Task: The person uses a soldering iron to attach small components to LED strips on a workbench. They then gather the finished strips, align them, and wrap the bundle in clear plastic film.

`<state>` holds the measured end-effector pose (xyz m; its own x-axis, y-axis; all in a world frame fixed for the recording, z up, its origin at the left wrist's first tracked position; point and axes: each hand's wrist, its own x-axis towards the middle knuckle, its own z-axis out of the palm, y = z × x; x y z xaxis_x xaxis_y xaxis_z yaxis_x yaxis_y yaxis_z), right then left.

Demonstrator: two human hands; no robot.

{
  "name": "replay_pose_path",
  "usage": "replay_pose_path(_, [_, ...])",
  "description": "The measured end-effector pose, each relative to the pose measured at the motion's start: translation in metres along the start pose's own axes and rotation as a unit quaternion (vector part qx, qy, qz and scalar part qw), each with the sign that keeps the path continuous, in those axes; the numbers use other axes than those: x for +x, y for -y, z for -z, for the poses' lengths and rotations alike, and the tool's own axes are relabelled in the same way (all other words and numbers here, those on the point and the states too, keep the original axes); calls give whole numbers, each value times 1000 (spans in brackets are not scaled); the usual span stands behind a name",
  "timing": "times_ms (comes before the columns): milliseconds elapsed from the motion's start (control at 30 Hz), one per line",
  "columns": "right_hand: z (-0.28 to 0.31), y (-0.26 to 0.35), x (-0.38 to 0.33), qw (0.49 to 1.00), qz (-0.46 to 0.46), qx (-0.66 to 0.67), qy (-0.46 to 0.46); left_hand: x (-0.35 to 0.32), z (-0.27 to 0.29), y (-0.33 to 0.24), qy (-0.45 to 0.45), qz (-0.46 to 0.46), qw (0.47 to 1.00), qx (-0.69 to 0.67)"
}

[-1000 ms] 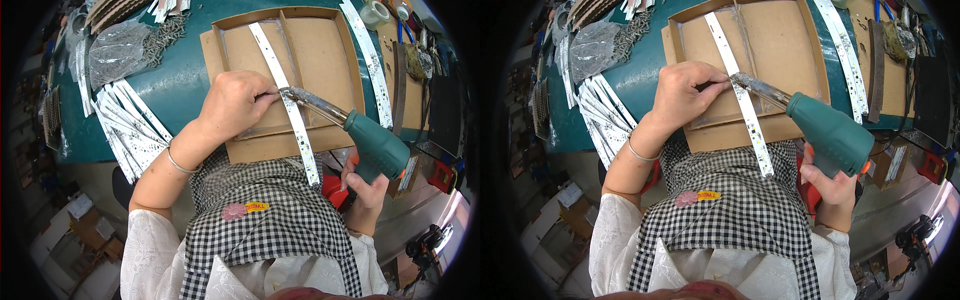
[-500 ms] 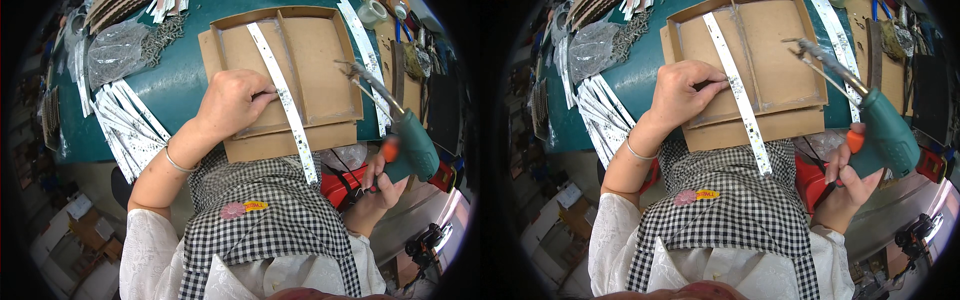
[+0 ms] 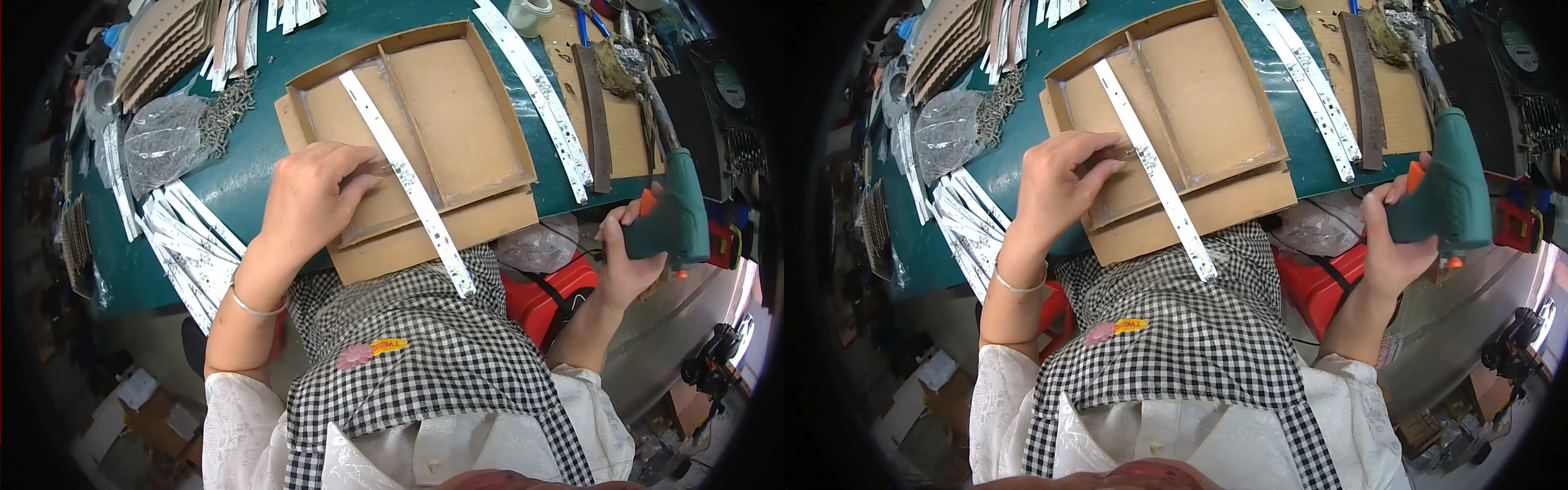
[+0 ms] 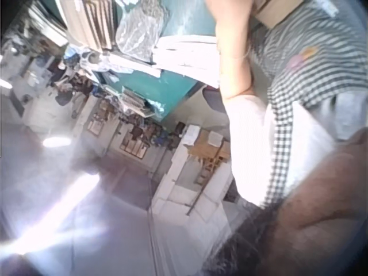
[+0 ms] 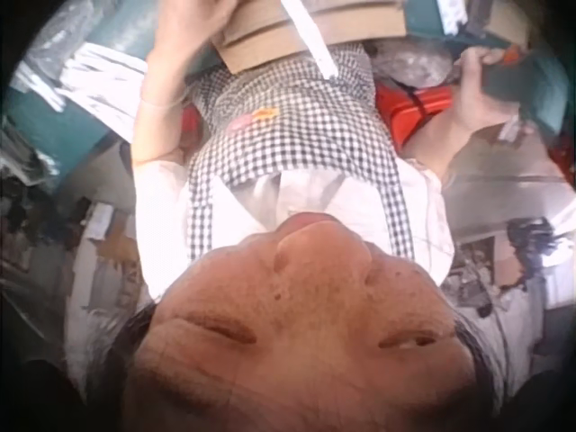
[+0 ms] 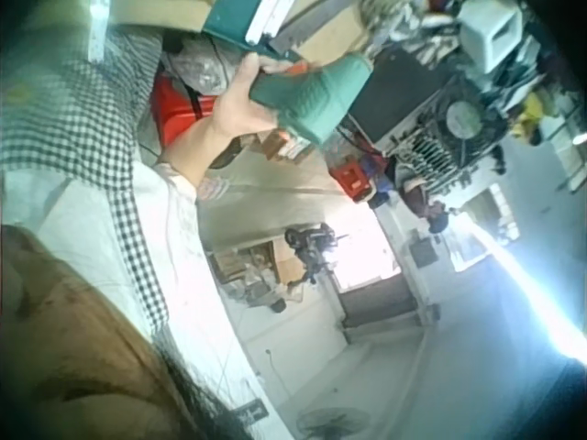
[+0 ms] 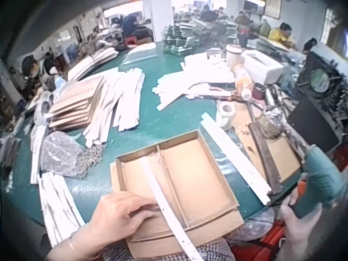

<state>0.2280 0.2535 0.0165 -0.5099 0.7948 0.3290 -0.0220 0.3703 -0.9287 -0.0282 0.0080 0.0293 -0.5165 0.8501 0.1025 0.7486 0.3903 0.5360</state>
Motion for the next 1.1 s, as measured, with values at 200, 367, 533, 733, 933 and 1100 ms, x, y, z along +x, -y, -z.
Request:
replay_pose_path(200, [3, -41, -5, 987, 10, -162, 10, -29, 11, -41, -7, -187, 982, 13])
replay_pose_path(367, [-12, -41, -3, 958, 66, -278, 11, -27, -16, -66, 57, -226, 971, 56])
replay_pose_path(533, [-7, -54, -8, 967, 17, -256, 4, -30, -24, -53, 72, -277, 955, 78])
replay_pose_path(733, [3, -86, -14, 978, -23, -203, 31, -60, 20, -67, 58, -275, 957, 77])
replay_pose_path(933, [-7, -57, -7, 997, -71, -24, 30, -99, 63, -36, 78, -143, 975, 155])
replay_pose_path(1100, [-9, -25, 2, 994, -92, 48, -13, -124, 77, -3, 104, -39, 977, 184])
